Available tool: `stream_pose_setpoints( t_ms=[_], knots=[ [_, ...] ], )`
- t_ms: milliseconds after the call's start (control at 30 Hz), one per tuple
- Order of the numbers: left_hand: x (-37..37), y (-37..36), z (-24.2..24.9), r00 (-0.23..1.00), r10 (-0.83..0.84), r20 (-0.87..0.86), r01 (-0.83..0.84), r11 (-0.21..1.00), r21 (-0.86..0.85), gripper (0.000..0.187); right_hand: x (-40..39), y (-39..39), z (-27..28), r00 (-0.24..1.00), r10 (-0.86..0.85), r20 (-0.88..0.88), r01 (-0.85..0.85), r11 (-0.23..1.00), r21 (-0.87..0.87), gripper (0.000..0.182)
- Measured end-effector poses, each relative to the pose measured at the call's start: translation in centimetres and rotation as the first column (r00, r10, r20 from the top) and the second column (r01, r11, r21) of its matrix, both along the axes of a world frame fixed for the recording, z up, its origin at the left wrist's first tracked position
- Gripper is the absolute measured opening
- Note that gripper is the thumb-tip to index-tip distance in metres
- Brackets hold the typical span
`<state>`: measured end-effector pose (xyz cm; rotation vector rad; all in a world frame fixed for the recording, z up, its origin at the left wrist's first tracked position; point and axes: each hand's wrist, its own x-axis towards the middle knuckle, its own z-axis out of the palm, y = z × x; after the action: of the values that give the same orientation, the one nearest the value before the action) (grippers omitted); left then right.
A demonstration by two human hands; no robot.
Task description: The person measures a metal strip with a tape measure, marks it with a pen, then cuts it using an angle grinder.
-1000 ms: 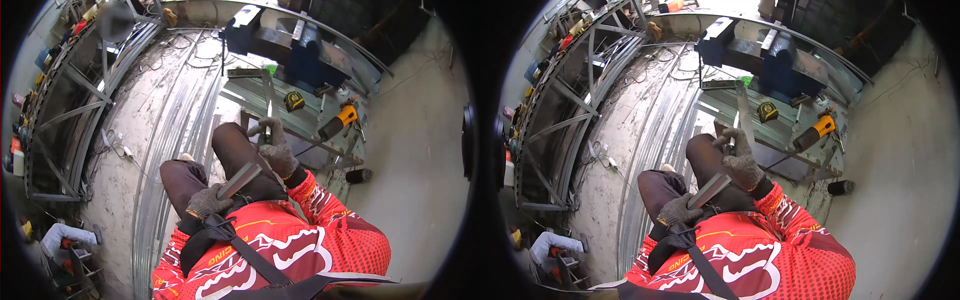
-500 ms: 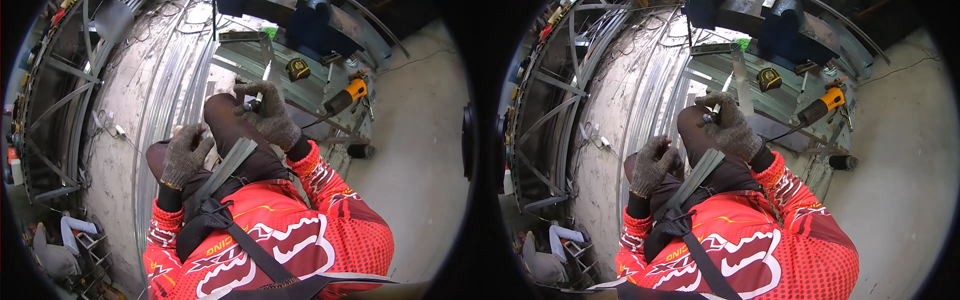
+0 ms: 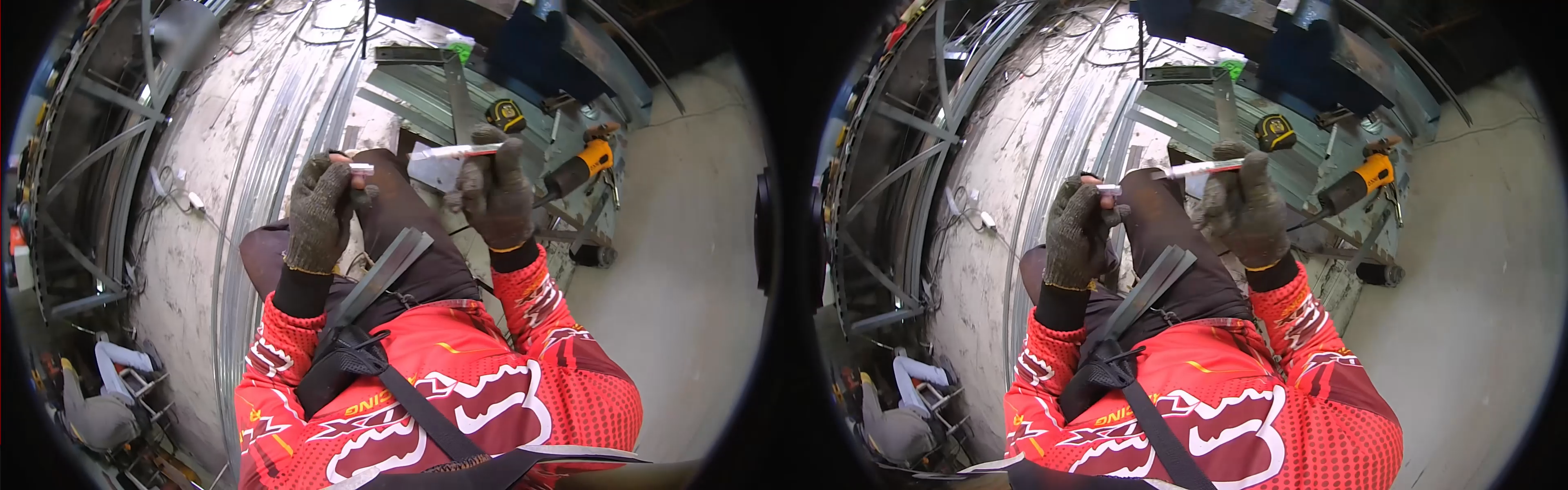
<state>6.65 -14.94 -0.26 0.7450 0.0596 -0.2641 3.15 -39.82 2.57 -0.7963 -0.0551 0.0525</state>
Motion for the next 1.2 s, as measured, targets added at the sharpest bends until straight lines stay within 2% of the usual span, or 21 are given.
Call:
stream_pose_setpoints(
  t_ms=[33,100,133,167,233,300,333,400,433,700,767,833,933,1000,1067,1100,1133,1167,1200],
  knots=[
    [0.0,0.2,-0.2,1.0,0.01,-0.002,-0.01,1.0,0.004,0.012,0.3,0.1,-0.1,0.996,0.021,-0.088,0.001,0.968,0.249,0.05],
    [-0.1,0.2,-0.4,0.998,-0.07,0.001,0.07,0.987,-0.147,0.014,0.4,0.7,-0.1,0.998,0.041,-0.053,-0.025,0.962,0.272,0.05],
    [-0.2,0.0,-0.4,0.998,-0.069,-0.001,0.069,0.987,-0.147,0.014,0.4,1.0,0.0,0.998,0.055,-0.015,-0.048,0.956,0.29,0.05],
    [-0.5,-0.2,-0.4,0.999,-0.031,0.04,0.032,0.999,-0.031,0.014,0.6,1.2,-0.2,0.998,0.055,-0.018,-0.047,0.956,0.288,0.05],
    [-0.8,-0.5,-0.4,0.997,0.004,0.083,-0.012,0.996,0.085,0.015,1.0,1.5,-0.8,0.995,0.071,0.073,-0.086,0.968,0.234,0.048],
    [-0.8,-0.5,-0.4,0.996,-0.043,0.073,0.044,0.999,-0.018,0.015,1.0,1.5,-1.4,0.996,0.073,0.055,-0.083,0.97,0.227,0.048],
    [-0.8,-0.4,-0.5,0.996,-0.043,0.072,0.044,0.999,-0.017,0.015,0.9,1.6,-1.5,0.997,0.073,0.038,-0.08,0.973,0.219,0.047],
    [-0.7,-0.4,-0.7,0.99,-0.128,-0.05,0.114,0.967,-0.23,0.015,0.9,1.7,-1.5,0.998,0.061,0.025,-0.065,0.982,0.178,0.046],
    [-0.6,-0.5,-1.0,0.991,-0.133,-0.025,0.123,0.959,-0.257,0.016,0.7,1.9,-1.5,0.999,0.042,-0.004,-0.041,0.985,0.168,0.046],
    [-1.2,-1.4,-0.4,0.986,-0.161,-0.051,0.149,0.97,-0.193,0.015,0.3,2.2,-0.7,0.999,-0.024,-0.049,0.024,1.0,-0.008,0.044],
    [-1.1,-1.3,-0.3,0.987,-0.152,-0.055,0.138,0.97,-0.2,0.015,0.2,2.1,-0.8,0.998,-0.051,0.038,0.058,0.973,-0.223,0.043],
    [-1.0,-1.2,0.0,0.987,-0.147,-0.061,0.14,0.984,-0.107,0.015,0.0,2.4,-0.2,0.998,-0.056,0.032,0.062,0.977,-0.205,0.043],
    [-1.4,-1.8,0.4,0.975,-0.219,-0.037,0.21,0.964,-0.16,0.014,-0.3,2.7,0.0,0.998,-0.058,0.019,0.061,0.979,-0.195,0.042],
    [-1.8,-2.2,0.8,0.978,-0.202,-0.051,0.192,0.97,-0.15,0.014,-0.3,2.9,-0.1,0.997,-0.072,0.022,0.075,0.974,-0.214,0.042],
    [-1.6,-2.2,0.8,0.984,-0.134,-0.118,0.132,0.991,-0.019,0.013,-0.2,3.1,-0.6,0.994,-0.09,-0.064,0.081,0.989,-0.125,0.042],
    [-1.7,-1.8,0.9,0.979,-0.177,-0.106,0.177,0.984,-0.006,0.016,-0.1,2.7,-1.1,0.998,-0.024,-0.066,0.019,0.997,-0.073,0.038],
    [-1.1,-1.9,0.8,0.977,-0.19,-0.095,0.19,0.982,-0.009,0.016,-0.1,2.1,-1.5,0.998,-0.037,-0.055,0.033,0.997,-0.077,0.038],
    [-0.6,-1.9,0.5,0.98,-0.197,0.011,0.188,0.95,0.25,0.019,0.1,1.5,-1.9,1.0,0.02,-0.018,-0.022,0.996,-0.084,0.036],
    [-0.1,-1.9,0.8,0.969,-0.223,0.109,0.142,0.859,0.491,0.022,0.4,1.2,-2.1,0.997,0.082,0.015,-0.08,0.993,-0.09,0.033]
  ],
)
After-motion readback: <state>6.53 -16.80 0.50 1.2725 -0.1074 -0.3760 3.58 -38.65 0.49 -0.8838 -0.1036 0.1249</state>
